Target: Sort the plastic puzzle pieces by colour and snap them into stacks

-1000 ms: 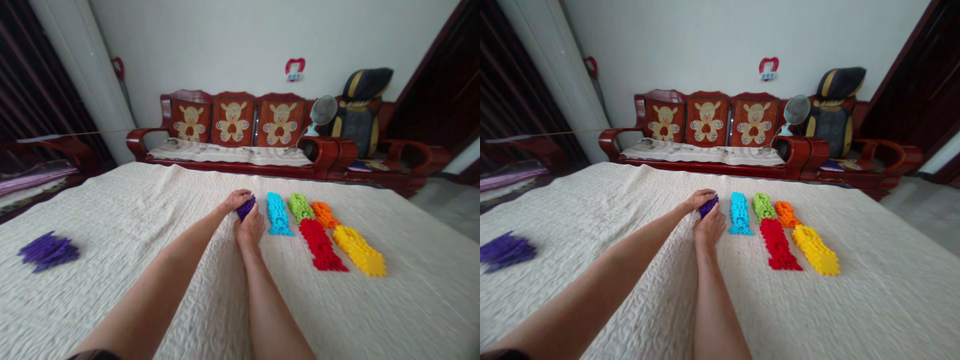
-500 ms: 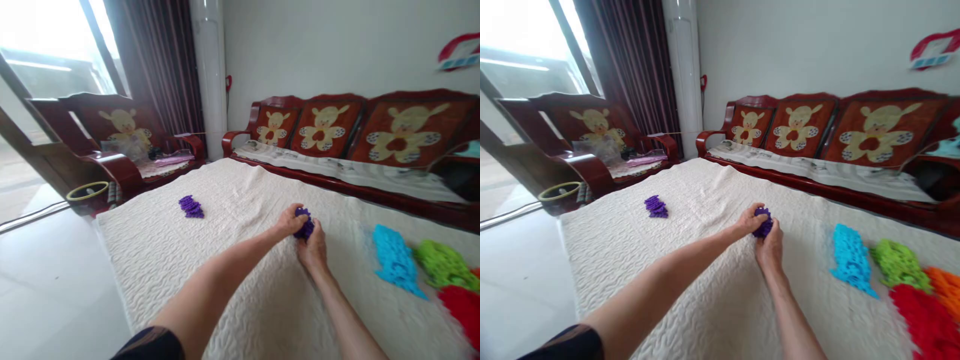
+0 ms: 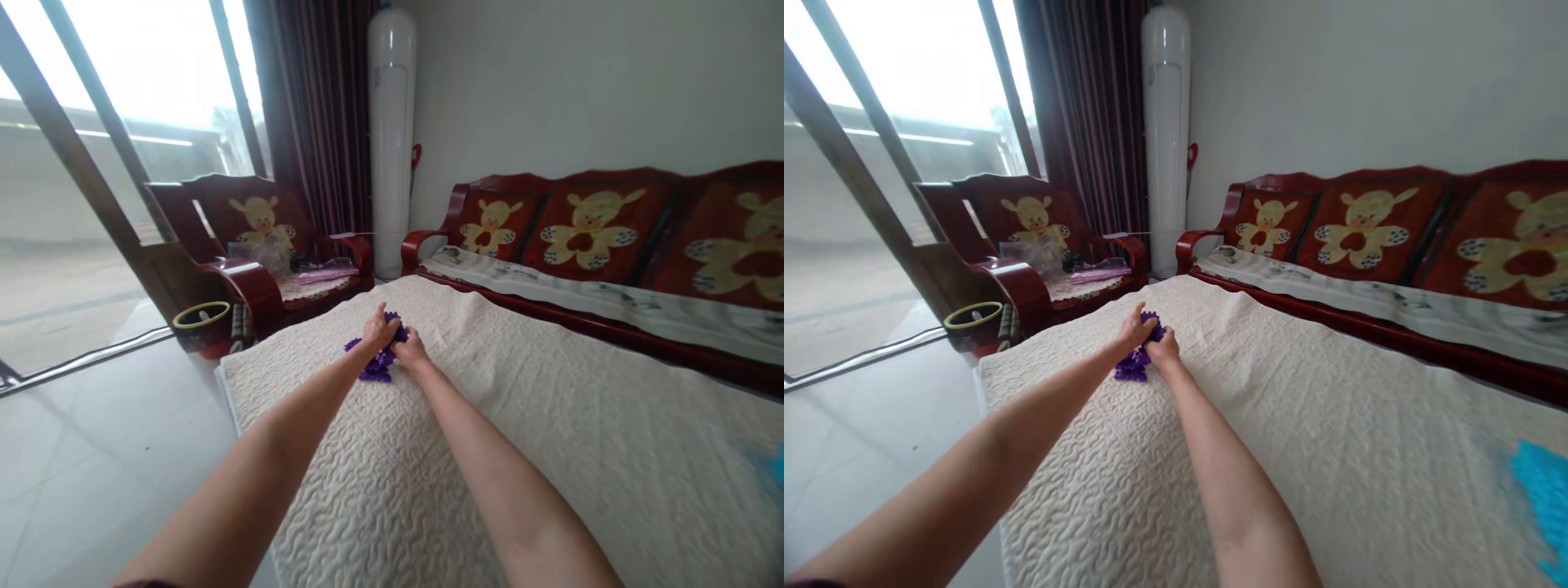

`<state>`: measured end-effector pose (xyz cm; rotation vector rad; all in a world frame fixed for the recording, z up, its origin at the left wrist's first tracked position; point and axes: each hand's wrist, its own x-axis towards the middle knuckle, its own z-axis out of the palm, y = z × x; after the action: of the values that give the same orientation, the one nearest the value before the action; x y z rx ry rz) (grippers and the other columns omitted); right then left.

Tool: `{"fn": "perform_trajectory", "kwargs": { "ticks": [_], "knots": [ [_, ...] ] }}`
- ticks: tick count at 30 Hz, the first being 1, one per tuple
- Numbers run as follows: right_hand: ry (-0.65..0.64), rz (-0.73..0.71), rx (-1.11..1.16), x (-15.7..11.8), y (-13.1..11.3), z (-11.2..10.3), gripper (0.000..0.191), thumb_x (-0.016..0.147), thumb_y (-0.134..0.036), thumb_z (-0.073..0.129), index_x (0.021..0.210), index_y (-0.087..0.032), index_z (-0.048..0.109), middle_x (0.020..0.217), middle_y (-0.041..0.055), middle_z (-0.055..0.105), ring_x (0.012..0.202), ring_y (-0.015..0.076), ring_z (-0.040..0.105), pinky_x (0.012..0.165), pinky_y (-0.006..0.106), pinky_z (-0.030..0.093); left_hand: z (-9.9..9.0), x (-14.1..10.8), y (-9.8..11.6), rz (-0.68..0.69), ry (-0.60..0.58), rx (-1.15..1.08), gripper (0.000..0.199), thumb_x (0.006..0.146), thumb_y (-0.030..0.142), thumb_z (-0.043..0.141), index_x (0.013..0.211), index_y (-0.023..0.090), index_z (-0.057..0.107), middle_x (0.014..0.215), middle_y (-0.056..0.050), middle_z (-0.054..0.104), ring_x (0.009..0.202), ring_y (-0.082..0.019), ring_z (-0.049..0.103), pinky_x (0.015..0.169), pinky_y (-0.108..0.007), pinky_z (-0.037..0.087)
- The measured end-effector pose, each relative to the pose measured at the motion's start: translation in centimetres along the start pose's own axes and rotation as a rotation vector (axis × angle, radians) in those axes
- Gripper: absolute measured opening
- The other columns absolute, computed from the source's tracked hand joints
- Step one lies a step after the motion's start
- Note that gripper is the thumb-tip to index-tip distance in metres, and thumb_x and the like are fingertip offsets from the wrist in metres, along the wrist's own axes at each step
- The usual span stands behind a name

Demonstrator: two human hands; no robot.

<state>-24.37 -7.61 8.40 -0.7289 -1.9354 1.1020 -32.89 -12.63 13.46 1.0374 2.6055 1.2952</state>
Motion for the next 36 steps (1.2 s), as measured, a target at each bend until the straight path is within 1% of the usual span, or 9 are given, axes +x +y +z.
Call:
{"fn": "perform_trajectory", "kwargs": {
  "ticks": [3,7,11,15,20,23,25,30,36],
  "knots": [
    [-0.063,0.101,0.014,0.5,-0.2,0.6,0.070,0.063,-0.026,0.069,0.130,-0.017,0.052,0.112,0.0111,0.071,0.101,0.0267,0.069,0.087,0.037,0.055,-0.8,1.3,-1.5,0.007,-0.045,0.075,0.063,0.091,0.029,0.058,0.149,0.010,0.045,0.127,-0.019,0.068,0.120,-0.029,0.064,0.105,-0.037,0.045],
    [-0.066,0.121,0.000,-1.6,1.3,-1.6,0.072,0.062,-0.024,0.068,0.132,-0.017,0.053,0.137,0.0150,0.060,0.126,0.0299,0.057,0.107,0.043,0.045,-0.7,0.2,-3.1,0.076,0.044,0.142,0.054,0.093,0.027,0.052,0.145,0.011,0.050,0.139,-0.019,0.060,0.129,-0.029,0.057,0.109,-0.038,0.042],
    [-0.062,0.087,-0.051,-6.2,3.6,-6.2,0.059,0.066,-0.018,0.061,0.125,-0.020,0.060,0.129,0.0105,0.066,0.119,0.0265,0.062,0.105,0.042,0.049,-0.1,-2.4,-3.1,0.171,0.006,0.238,0.044,0.095,0.027,0.045,0.135,0.017,0.059,0.140,-0.014,0.061,0.128,-0.028,0.057,0.111,-0.039,0.039],
    [0.083,-0.039,-0.225,-11.5,5.3,-13.8,0.050,0.072,-0.014,0.053,0.121,-0.021,0.063,0.121,0.0083,0.069,0.112,0.0228,0.065,0.100,0.040,0.052,2.1,-5.2,-1.1,0.306,-0.063,0.280,0.038,0.093,0.024,0.047,0.126,0.018,0.065,0.135,-0.011,0.064,0.124,-0.027,0.059,0.110,-0.038,0.041],
    [0.405,-0.168,-0.643,-17.1,6.2,-26.5,0.048,0.074,-0.009,0.047,0.119,-0.015,0.062,0.119,0.0135,0.067,0.117,0.0234,0.059,0.106,0.042,0.045,10.1,-8.6,2.8,0.521,-0.200,0.161,0.037,0.091,0.027,0.046,0.119,0.013,0.066,0.126,-0.014,0.068,0.112,-0.026,0.065,0.103,-0.039,0.048],
    [0.600,-0.085,-0.878,-20.2,6.8,-33.2,0.049,0.075,-0.009,0.048,0.122,-0.012,0.059,0.126,0.0171,0.062,0.123,0.0261,0.053,0.108,0.046,0.041,15.8,-11.6,6.4,0.672,-0.289,0.046,0.033,0.089,0.026,0.045,0.111,0.015,0.068,0.117,-0.012,0.071,0.109,-0.024,0.067,0.102,-0.038,0.050],
    [0.689,0.032,-0.975,-21.9,7.4,-36.2,0.053,0.075,-0.011,0.051,0.128,-0.011,0.055,0.135,0.0204,0.056,0.129,0.0296,0.046,0.108,0.050,0.038,19.0,-13.9,9.3,0.761,-0.327,-0.027,0.030,0.088,0.026,0.047,0.108,0.016,0.068,0.112,-0.011,0.073,0.107,-0.023,0.068,0.101,-0.037,0.051],
    [0.809,0.356,-0.955,-23.5,9.0,-38.6,0.068,0.075,-0.023,0.060,0.140,-0.008,0.045,0.149,0.0250,0.040,0.137,0.0389,0.035,0.106,0.056,0.034,25.3,-18.8,17.4,0.802,-0.440,-0.131,0.027,0.086,0.024,0.058,0.110,0.018,0.070,0.114,-0.009,0.074,0.104,-0.020,0.069,0.099,-0.032,0.052],
    [0.899,0.525,-0.864,-23.0,9.5,-39.0,0.075,0.074,-0.021,0.062,0.145,-0.009,0.040,0.155,0.0276,0.031,0.141,0.0411,0.031,0.106,0.054,0.033,32.2,-22.6,26.8,0.616,-0.685,-0.283,0.038,0.089,0.028,0.060,0.125,0.016,0.067,0.121,-0.010,0.073,0.109,-0.022,0.068,0.097,-0.032,0.053]
  ]
}}
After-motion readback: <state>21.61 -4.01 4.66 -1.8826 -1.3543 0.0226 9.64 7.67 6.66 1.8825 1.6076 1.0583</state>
